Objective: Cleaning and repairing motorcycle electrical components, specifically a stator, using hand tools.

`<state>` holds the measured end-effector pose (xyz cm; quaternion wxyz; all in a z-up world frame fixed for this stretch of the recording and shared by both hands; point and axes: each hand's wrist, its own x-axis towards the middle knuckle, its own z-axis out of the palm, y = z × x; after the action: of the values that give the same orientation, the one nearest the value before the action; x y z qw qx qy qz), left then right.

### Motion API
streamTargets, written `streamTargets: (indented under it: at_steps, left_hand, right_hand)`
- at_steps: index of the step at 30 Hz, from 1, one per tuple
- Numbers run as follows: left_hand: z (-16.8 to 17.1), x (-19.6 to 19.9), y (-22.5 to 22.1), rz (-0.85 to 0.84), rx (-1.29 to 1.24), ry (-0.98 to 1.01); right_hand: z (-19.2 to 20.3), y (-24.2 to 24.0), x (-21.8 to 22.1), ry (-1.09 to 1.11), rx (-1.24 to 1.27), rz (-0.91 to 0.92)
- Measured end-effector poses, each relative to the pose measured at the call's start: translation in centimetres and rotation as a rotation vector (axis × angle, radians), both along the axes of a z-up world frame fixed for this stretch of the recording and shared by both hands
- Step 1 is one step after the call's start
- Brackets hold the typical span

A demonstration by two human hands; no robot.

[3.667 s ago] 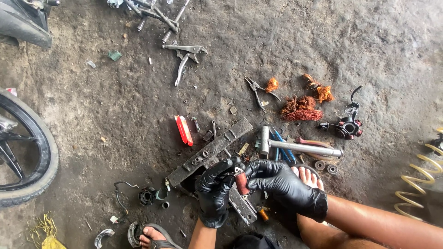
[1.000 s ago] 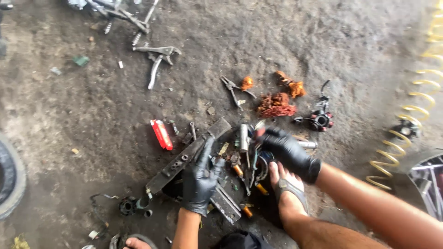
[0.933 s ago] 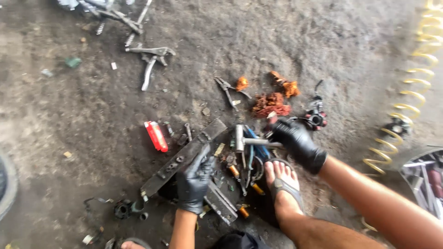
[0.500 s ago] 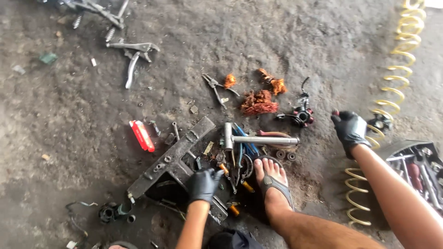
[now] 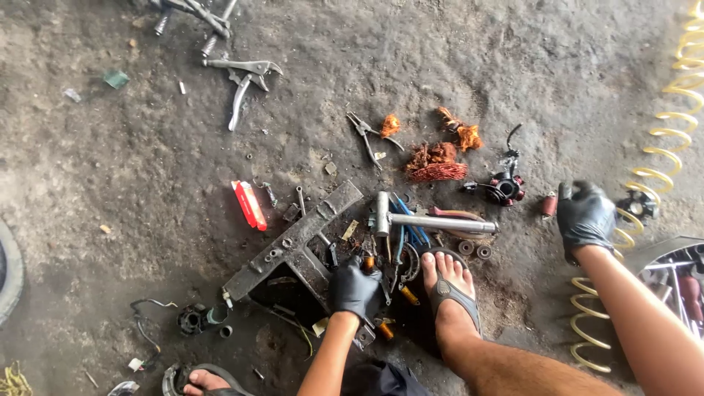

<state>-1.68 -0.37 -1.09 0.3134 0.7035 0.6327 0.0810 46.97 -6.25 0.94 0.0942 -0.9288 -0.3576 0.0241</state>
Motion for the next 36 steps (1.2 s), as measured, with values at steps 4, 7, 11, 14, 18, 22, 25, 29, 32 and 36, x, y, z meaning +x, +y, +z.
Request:
streamTargets:
  at_steps: [4, 7, 11, 14, 18, 22, 25, 29, 32, 36]
  left_hand:
    - [3.0, -1.7, 1.4, 0.001, 0.127, -0.188]
    - [10.6, -1.2, 3.6, 0.056, 0.017, -0.478]
    - [15.9, -1.0, 4.9, -0.042, 0.346, -0.676]
    - [19.4, -0.7, 5.5, -0.017, 0.338, -0.733]
    - [22.9, -0.7, 5.7, -0.061, 0.458, -0.66]
    - [22.3, -1.7, 5.3, -0.023, 0.354, -0.809]
    - [21.4, -2.1, 5.1, -0.041, 0.36, -1.003]
    - [21.4, -2.4, 5.0, -0.022, 0.323, -1.036]
    - [21.3, -2.3, 5.0, -0.035, 0.329, -1.068]
    - [21.3, -2.3, 4.9, -0.031, 0.321, -1.095]
  right_hand:
    - [5.9, 3.3, -5.9, 0.153, 0.409, 0.138]
    - [9.5, 6.1, -11.2, 0.271, 0.386, 0.294]
    - [15.3, 8.8, -20.4, 1.042, 0.246, 0.473]
    - [17.4, 9.1, -25.4, 1.372, 0.128, 0.575]
    - [18.7, 9.4, -28.4, 1.507, 0.062, 0.6]
    - [18.8, 9.6, -29.0, 1.524, 0.152, 0.607]
    - [19.6, 9.5, -29.2, 1.584, 0.233, 0.628]
    - [19.6, 9.1, -29.3, 1.66, 0.216, 0.533]
    - [18.5, 8.7, -29.3, 1.663, 0.213, 0.526]
    - [17.8, 8.3, -29.2, 1.647, 0.271, 0.539]
